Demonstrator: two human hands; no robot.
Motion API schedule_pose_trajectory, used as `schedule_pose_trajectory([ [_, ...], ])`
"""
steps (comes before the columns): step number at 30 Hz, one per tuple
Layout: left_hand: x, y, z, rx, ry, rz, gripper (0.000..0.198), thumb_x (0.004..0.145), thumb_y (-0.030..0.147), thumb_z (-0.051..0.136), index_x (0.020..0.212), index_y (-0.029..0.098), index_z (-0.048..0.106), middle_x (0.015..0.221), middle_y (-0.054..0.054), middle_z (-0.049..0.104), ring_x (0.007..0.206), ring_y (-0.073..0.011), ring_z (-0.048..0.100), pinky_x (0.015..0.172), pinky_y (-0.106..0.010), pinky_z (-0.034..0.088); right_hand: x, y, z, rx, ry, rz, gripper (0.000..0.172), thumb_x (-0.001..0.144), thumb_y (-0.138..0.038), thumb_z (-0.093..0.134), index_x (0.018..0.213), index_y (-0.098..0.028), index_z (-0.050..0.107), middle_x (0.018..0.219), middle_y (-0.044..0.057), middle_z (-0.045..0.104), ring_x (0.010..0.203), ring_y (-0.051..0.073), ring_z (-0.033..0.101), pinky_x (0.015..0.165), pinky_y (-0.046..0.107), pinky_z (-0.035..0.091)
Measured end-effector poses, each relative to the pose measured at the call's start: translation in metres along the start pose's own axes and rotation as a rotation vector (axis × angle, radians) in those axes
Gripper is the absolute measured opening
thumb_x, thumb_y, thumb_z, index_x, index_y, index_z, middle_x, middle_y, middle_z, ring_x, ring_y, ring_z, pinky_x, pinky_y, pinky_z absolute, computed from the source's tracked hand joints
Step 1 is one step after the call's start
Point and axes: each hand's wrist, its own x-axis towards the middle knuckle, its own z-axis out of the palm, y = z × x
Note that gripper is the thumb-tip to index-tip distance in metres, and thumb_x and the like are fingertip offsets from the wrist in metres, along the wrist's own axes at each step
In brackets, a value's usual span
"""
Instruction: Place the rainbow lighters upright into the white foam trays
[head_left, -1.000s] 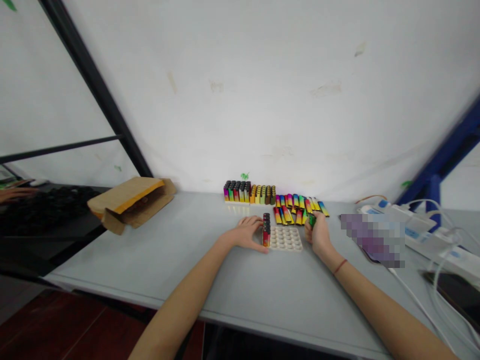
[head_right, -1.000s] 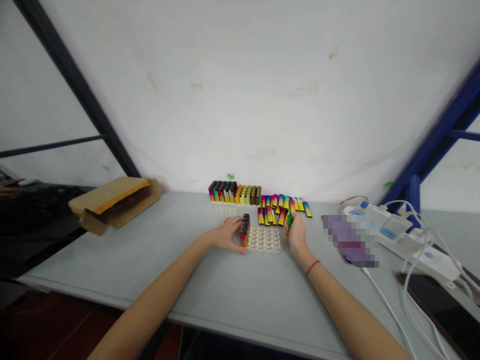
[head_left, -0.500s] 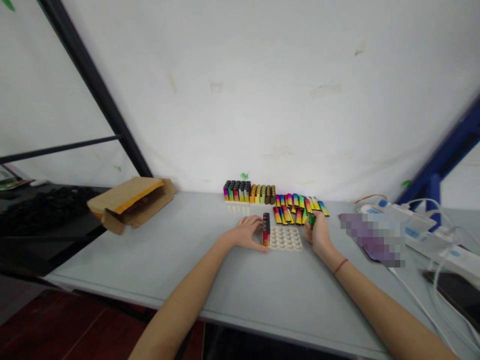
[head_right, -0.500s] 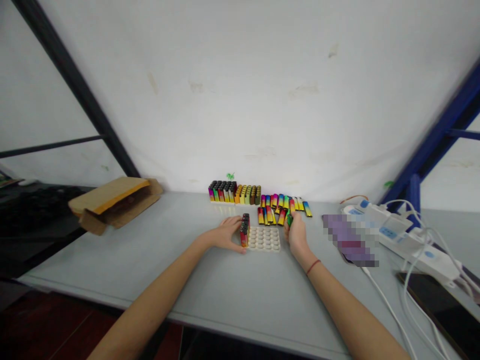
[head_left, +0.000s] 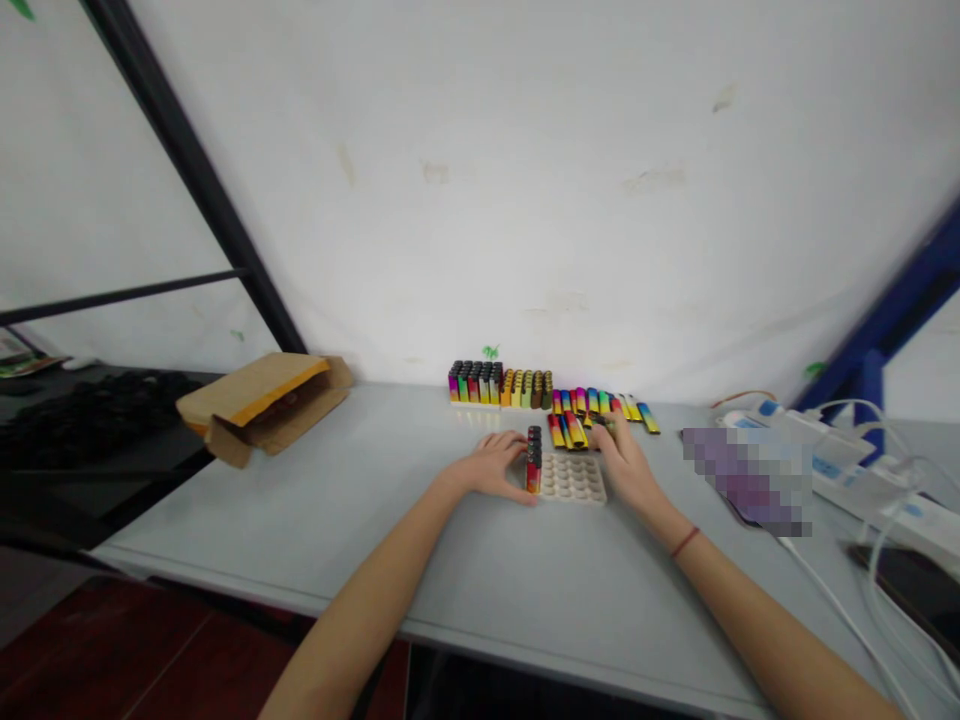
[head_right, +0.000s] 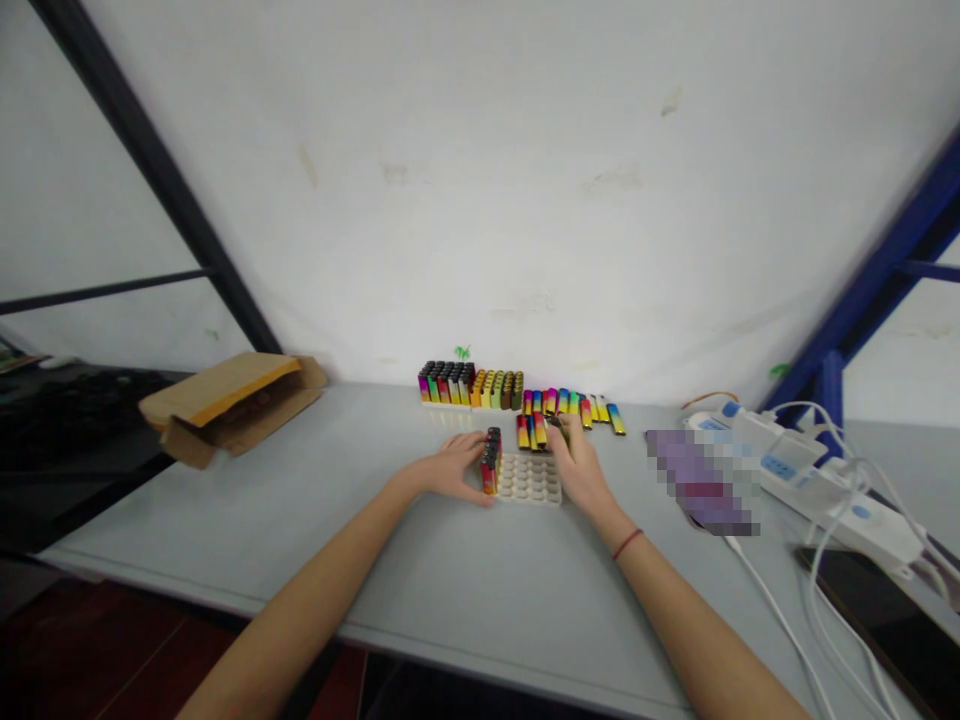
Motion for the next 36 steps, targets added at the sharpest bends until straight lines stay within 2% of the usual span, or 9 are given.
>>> schedule_pose_trajectory([
  [2, 0.0, 0.001, 0.0, 0.003, -0.006, 0.003, 0.09, 0.059, 0.074, 0.066, 0.129, 0.02, 0.048, 0.141, -0.012, 0.038, 0.134, -0.0356, 0.028, 0.112, -0.046, 0.018, -0.001, -0.007, 0.002, -0.068, -0.012, -0.11, 0.034, 0.086, -0.048, 0.045, 0.104, -0.02, 0.052, 0.095, 0.007, 0.063, 0.085, 0.021, 0.057, 0.076, 0.033, 0.045],
  [4, -0.001, 0.001, 0.0, 0.009, -0.007, 0.006, 0.089, 0.06, 0.073, 0.067, 0.13, 0.021, 0.048, 0.142, -0.012, 0.037, 0.134, -0.0345, 0.028, 0.112, -0.045, 0.017, -0.001, -0.009, 0.006, -0.07, -0.051, -0.172, 0.034, 0.086, -0.046, 0.046, 0.105, -0.019, 0.053, 0.099, 0.009, 0.062, 0.088, 0.021, 0.058, 0.079, 0.034, 0.046],
  [11, -0.001, 0.001, 0.001, 0.013, 0.003, -0.002, 0.09, 0.059, 0.076, 0.066, 0.13, 0.023, 0.047, 0.141, -0.011, 0.039, 0.133, -0.0342, 0.03, 0.112, -0.045, 0.018, -0.005, 0.003, 0.019, -0.076, -0.146, -0.188, 0.029, 0.089, -0.042, 0.045, 0.106, -0.02, 0.055, 0.097, 0.008, 0.066, 0.087, 0.021, 0.063, 0.08, 0.034, 0.048],
  [14, -0.002, 0.002, 0.001, 0.015, 0.008, -0.002, 0.089, 0.06, 0.074, 0.067, 0.129, 0.022, 0.047, 0.14, -0.011, 0.039, 0.133, -0.0344, 0.03, 0.112, -0.045, 0.019, -0.005, -0.001, 0.021, -0.148, -0.165, -0.212, 0.028, 0.089, -0.04, 0.044, 0.108, -0.021, 0.054, 0.092, 0.007, 0.067, 0.084, 0.022, 0.064, 0.078, 0.034, 0.049],
  [21, -0.001, 0.006, -0.003, 0.035, -0.035, -0.027, 0.09, 0.061, 0.071, 0.068, 0.13, 0.018, 0.047, 0.143, -0.014, 0.035, 0.135, -0.0348, 0.026, 0.113, -0.046, 0.016, -0.007, -0.013, 0.026, -0.217, -0.191, -0.249, 0.024, 0.09, -0.035, 0.045, 0.108, -0.022, 0.053, 0.096, 0.008, 0.07, 0.088, 0.022, 0.066, 0.078, 0.034, 0.048],
  [24, -0.001, 0.005, -0.002, 0.042, -0.042, -0.032, 0.093, 0.061, 0.075, 0.065, 0.132, 0.018, 0.045, 0.144, -0.014, 0.034, 0.135, -0.0356, 0.025, 0.113, -0.046, 0.016, -0.007, -0.011, 0.027, -0.201, -0.183, -0.224, 0.028, 0.09, -0.035, 0.044, 0.114, -0.022, 0.051, 0.096, 0.007, 0.07, 0.087, 0.022, 0.067, 0.077, 0.033, 0.049],
  [27, 0.0, 0.003, 0.0, 0.038, -0.041, -0.031, 0.096, 0.06, 0.077, 0.063, 0.134, 0.017, 0.043, 0.144, -0.014, 0.033, 0.136, -0.0363, 0.024, 0.113, -0.046, 0.016, -0.006, -0.007, 0.028, -0.287, -0.167, -0.21, 0.032, 0.091, -0.035, 0.043, 0.12, -0.023, 0.05, 0.096, 0.008, 0.07, 0.087, 0.023, 0.067, 0.077, 0.035, 0.049],
  [33, 0.0, 0.003, -0.001, 0.044, -0.052, -0.039, 0.099, 0.061, 0.076, 0.064, 0.136, 0.016, 0.041, 0.145, -0.015, 0.032, 0.136, -0.0361, 0.023, 0.113, -0.046, 0.015, -0.002, -0.001, 0.026, -0.477, -0.196, -0.408, 0.038, 0.091, -0.024, 0.037, 0.125, -0.02, 0.054, 0.103, 0.011, 0.067, 0.093, 0.024, 0.062, 0.082, 0.036, 0.048],
  [36, 0.0, 0.003, -0.001, 0.045, -0.048, -0.037, 0.097, 0.06, 0.076, 0.064, 0.134, 0.017, 0.043, 0.145, -0.015, 0.032, 0.136, -0.0363, 0.023, 0.113, -0.046, 0.015, 0.001, -0.001, 0.014, -0.611, -0.109, -0.378, 0.04, 0.09, -0.02, 0.036, 0.125, -0.017, 0.055, 0.102, 0.012, 0.066, 0.093, 0.023, 0.06, 0.083, 0.034, 0.046],
])
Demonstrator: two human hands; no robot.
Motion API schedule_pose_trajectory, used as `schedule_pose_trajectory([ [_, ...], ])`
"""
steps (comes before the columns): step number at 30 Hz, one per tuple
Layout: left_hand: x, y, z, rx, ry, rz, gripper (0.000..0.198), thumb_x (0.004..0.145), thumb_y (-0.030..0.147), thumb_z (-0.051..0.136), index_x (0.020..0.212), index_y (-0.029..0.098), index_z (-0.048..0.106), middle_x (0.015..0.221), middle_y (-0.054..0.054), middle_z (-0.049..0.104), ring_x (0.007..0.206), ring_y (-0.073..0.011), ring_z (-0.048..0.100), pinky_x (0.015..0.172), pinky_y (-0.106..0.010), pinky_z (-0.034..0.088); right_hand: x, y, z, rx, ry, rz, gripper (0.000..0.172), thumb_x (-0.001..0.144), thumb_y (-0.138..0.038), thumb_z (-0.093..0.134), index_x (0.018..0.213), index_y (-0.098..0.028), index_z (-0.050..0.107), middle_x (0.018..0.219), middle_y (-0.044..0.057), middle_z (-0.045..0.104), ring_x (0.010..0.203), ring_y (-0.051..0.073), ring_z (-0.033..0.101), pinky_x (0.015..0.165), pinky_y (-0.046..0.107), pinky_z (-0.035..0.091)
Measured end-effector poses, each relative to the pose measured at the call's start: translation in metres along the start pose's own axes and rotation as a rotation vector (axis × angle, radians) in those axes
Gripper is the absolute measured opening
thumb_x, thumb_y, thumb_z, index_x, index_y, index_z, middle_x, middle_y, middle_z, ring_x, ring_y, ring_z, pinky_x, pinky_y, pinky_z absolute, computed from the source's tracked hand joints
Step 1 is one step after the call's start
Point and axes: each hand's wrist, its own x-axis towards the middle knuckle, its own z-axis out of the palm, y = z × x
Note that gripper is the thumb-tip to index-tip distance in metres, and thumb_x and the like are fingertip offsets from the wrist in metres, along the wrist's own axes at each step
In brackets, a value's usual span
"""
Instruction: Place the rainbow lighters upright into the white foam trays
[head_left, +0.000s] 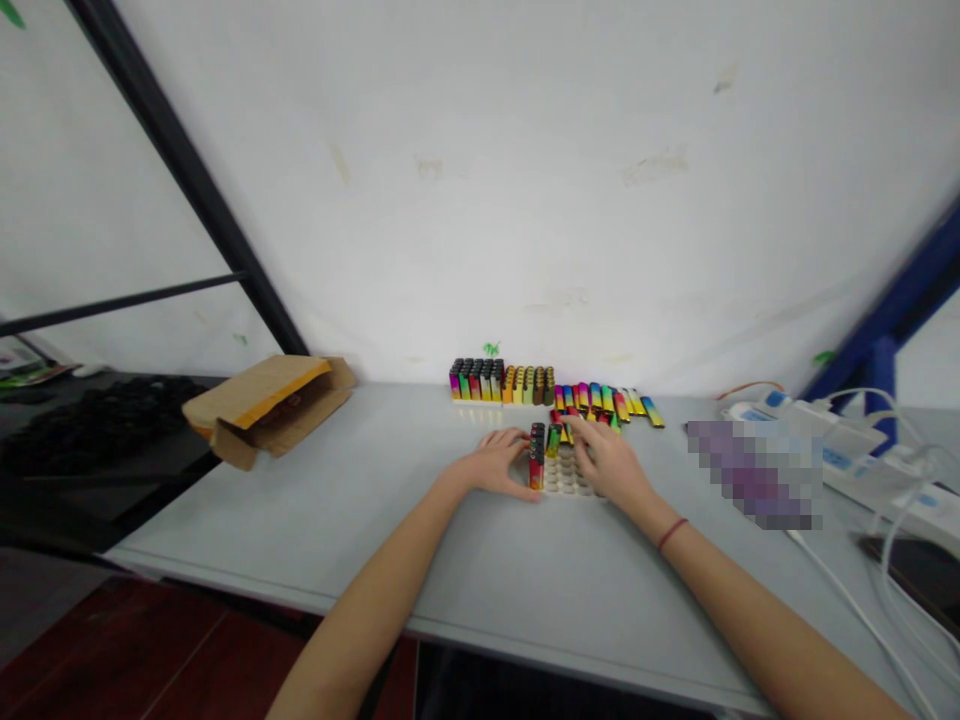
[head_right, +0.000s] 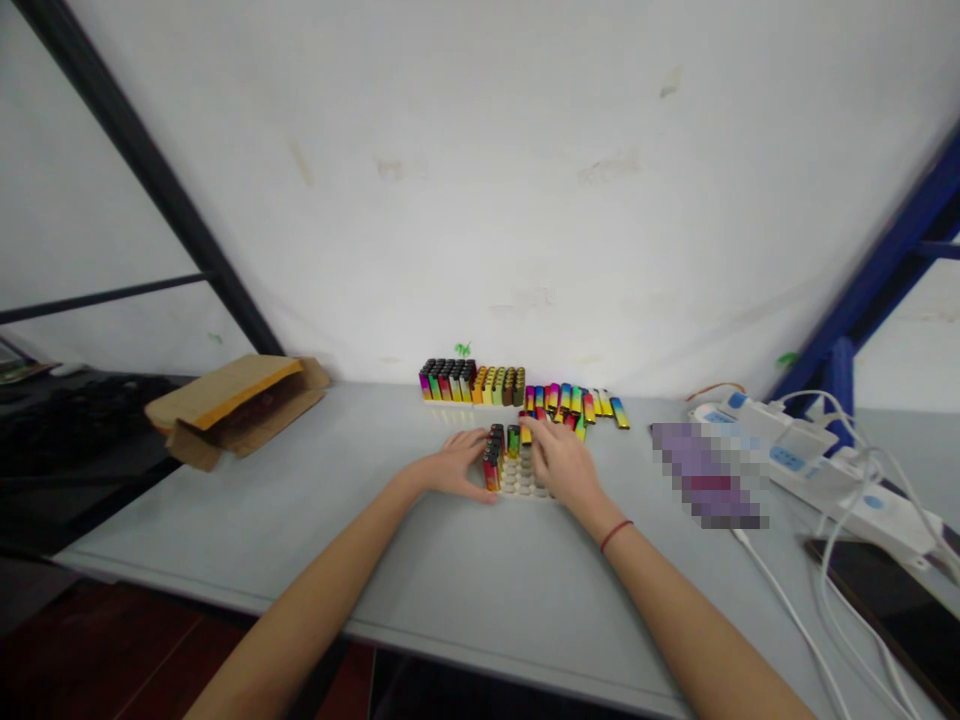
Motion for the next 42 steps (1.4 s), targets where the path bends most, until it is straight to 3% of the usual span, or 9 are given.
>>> schedule_pose_trajectory([
  [2, 0.0, 0.0, 0.0, -0.001, 0.003, 0.006, 0.097, 0.06, 0.076, 0.064, 0.133, 0.016, 0.044, 0.144, -0.014, 0.033, 0.136, -0.0365, 0.024, 0.113, -0.045, 0.015, 0.0, 0.008, -0.009, -0.144, -0.007, 0.158, 0.041, 0.091, -0.022, 0.036, 0.125, -0.016, 0.056, 0.101, 0.012, 0.066, 0.091, 0.024, 0.061, 0.079, 0.033, 0.045],
  [5, 0.0, -0.001, 0.0, 0.004, 0.006, 0.009, 0.095, 0.061, 0.076, 0.064, 0.132, 0.016, 0.046, 0.144, -0.014, 0.034, 0.136, -0.0364, 0.025, 0.113, -0.044, 0.015, -0.001, 0.021, -0.023, -0.323, -0.172, 0.368, 0.04, 0.093, -0.031, 0.035, 0.12, -0.019, 0.061, 0.097, 0.013, 0.067, 0.087, 0.025, 0.062, 0.073, 0.033, 0.044],
  [12, -0.001, 0.0, -0.001, 0.005, 0.008, 0.014, 0.092, 0.061, 0.076, 0.064, 0.13, 0.016, 0.047, 0.143, -0.014, 0.035, 0.135, -0.036, 0.026, 0.113, -0.045, 0.016, 0.0, 0.03, -0.043, -0.421, -0.378, 0.541, 0.042, 0.091, -0.041, 0.038, 0.084, -0.015, 0.071, 0.091, 0.017, 0.067, 0.085, 0.027, 0.065, 0.065, 0.032, 0.042],
  [18, -0.001, 0.001, 0.0, -0.002, 0.023, 0.022, 0.091, 0.059, 0.075, 0.066, 0.127, 0.016, 0.05, 0.142, -0.014, 0.037, 0.134, -0.0367, 0.027, 0.113, -0.045, 0.018, -0.002, 0.044, -0.04, -0.425, -0.383, 0.5, 0.028, 0.086, -0.023, 0.044, 0.103, -0.011, 0.063, 0.099, 0.018, 0.067, 0.089, 0.028, 0.064, 0.068, 0.032, 0.041],
  [23, -0.001, 0.0, 0.0, -0.004, 0.027, 0.018, 0.089, 0.059, 0.074, 0.067, 0.126, 0.017, 0.05, 0.142, -0.013, 0.037, 0.134, -0.0367, 0.028, 0.112, -0.046, 0.018, -0.001, 0.057, -0.03, -0.39, -0.45, 0.409, 0.022, 0.083, -0.017, 0.046, 0.092, -0.008, 0.064, 0.1, 0.02, 0.065, 0.091, 0.027, 0.063, 0.075, 0.031, 0.041],
  [31, -0.001, 0.001, 0.0, 0.013, 0.007, 0.011, 0.092, 0.061, 0.074, 0.065, 0.13, 0.016, 0.047, 0.144, -0.015, 0.035, 0.135, -0.0355, 0.026, 0.113, -0.046, 0.017, -0.002, 0.058, -0.02, -0.318, -0.374, 0.377, 0.025, 0.083, -0.014, 0.045, 0.102, -0.004, 0.056, 0.098, 0.021, 0.065, 0.088, 0.027, 0.062, 0.073, 0.032, 0.042],
  [36, -0.001, 0.001, -0.001, 0.01, 0.009, 0.013, 0.094, 0.06, 0.075, 0.066, 0.131, 0.016, 0.047, 0.144, -0.014, 0.035, 0.135, -0.0365, 0.026, 0.113, -0.046, 0.016, 0.002, 0.061, -0.022, -0.106, -0.123, 0.333, 0.026, 0.085, -0.023, 0.045, 0.102, -0.009, 0.058, 0.098, 0.019, 0.065, 0.092, 0.028, 0.061, 0.08, 0.035, 0.044],
  [40, -0.001, 0.001, -0.001, 0.009, 0.008, 0.012, 0.093, 0.061, 0.076, 0.064, 0.131, 0.016, 0.047, 0.143, -0.014, 0.035, 0.135, -0.0364, 0.027, 0.113, -0.046, 0.016, 0.003, 0.059, -0.021, 0.284, 0.029, 0.433, 0.04, 0.087, -0.039, 0.042, 0.118, -0.015, 0.049, 0.074, 0.006, 0.062, 0.064, 0.021, 0.059, 0.062, 0.032, 0.047],
  [42, -0.001, 0.0, 0.0, 0.011, 0.011, 0.017, 0.093, 0.062, 0.076, 0.063, 0.131, 0.017, 0.046, 0.143, -0.014, 0.035, 0.135, -0.0356, 0.027, 0.113, -0.045, 0.016, 0.002, 0.056, -0.019, 0.49, 0.069, 0.514, 0.039, 0.085, -0.048, 0.045, 0.11, -0.019, 0.051, 0.064, 0.0, 0.054, 0.051, 0.017, 0.05, 0.049, 0.028, 0.043],
])
